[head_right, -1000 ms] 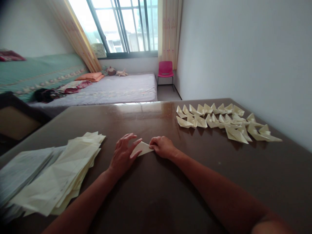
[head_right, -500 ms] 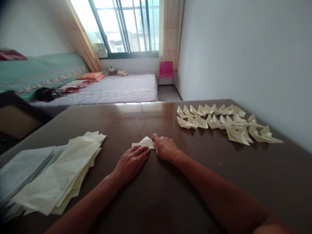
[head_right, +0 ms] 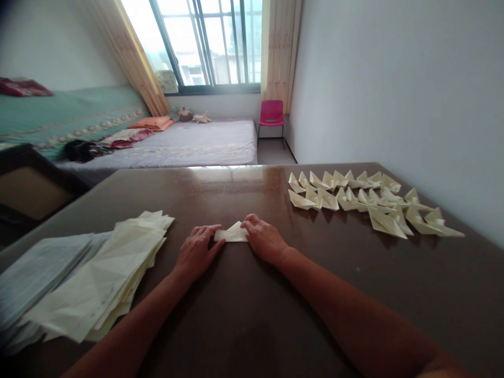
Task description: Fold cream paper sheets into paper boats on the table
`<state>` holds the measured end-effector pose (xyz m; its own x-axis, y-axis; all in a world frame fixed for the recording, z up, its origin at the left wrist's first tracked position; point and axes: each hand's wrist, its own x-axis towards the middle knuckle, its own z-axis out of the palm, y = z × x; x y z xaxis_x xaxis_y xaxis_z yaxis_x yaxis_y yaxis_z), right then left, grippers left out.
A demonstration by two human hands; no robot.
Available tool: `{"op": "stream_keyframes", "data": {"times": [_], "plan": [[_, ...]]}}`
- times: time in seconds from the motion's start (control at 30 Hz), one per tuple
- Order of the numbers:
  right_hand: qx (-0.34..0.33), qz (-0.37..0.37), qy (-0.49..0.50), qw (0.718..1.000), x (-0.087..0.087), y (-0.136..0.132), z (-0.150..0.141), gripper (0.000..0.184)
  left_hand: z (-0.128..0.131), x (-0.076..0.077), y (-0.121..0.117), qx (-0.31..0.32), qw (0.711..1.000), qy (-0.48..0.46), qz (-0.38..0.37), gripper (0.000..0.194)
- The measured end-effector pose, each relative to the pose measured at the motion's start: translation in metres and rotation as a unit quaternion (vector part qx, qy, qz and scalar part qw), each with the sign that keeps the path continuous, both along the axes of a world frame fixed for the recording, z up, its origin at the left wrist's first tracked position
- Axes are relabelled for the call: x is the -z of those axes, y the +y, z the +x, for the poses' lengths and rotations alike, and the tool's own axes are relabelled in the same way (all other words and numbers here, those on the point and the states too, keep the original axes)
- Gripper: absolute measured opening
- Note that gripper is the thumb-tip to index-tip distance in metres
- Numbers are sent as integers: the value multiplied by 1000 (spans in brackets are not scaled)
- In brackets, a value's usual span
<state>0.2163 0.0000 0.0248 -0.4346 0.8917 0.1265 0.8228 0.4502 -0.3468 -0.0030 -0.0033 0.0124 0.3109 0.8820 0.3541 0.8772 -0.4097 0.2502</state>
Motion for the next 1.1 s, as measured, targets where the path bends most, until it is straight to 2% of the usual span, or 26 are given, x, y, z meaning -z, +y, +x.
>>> {"op": "stream_keyframes", "data": {"times": [0.17, 0.3, 0.47, 0.57, 0.67, 0.73, 0.8, 0.87, 0.93, 1.0, 1.1], "plan": [[19, 3, 56, 998, 10, 3, 1, 53, 5, 1, -2, 72, 995, -62, -23, 38], [60, -53, 119, 990, 14, 7, 1, 61, 3, 1, 1, 133, 982, -130, -24, 37], [74, -89, 145, 983, 10, 10, 1, 47, -2, 2, 6, 176, 965, -193, -24, 29], [77, -101, 145, 981, 7, 10, 1, 38, -2, 1, 5, 184, 953, -236, -55, 27], [73, -118, 158, 978, 7, 10, 2, 27, -3, 1, 8, 157, 923, -334, -108, 33], [73, -118, 165, 976, 8, 10, 2, 19, -6, 4, 12, 99, 899, -407, -125, 37], [77, -123, 169, 975, 9, 10, 2, 16, -10, 6, 17, 40, 884, -438, -157, 38], [82, -128, 172, 973, 9, 10, 3, 17, -13, 5, 20, 17, 888, -409, -210, 37], [85, -128, 175, 972, 9, 10, 3, 17, -16, 1, 20, 19, 909, -342, -237, 35], [86, -126, 177, 972, 8, 9, 2, 17, -16, -4, 18, 21, 930, -286, -229, 32], [91, -125, 174, 972, 6, 8, 1, 16, -17, -9, 16, 29, 938, -261, -224, 33]]}}
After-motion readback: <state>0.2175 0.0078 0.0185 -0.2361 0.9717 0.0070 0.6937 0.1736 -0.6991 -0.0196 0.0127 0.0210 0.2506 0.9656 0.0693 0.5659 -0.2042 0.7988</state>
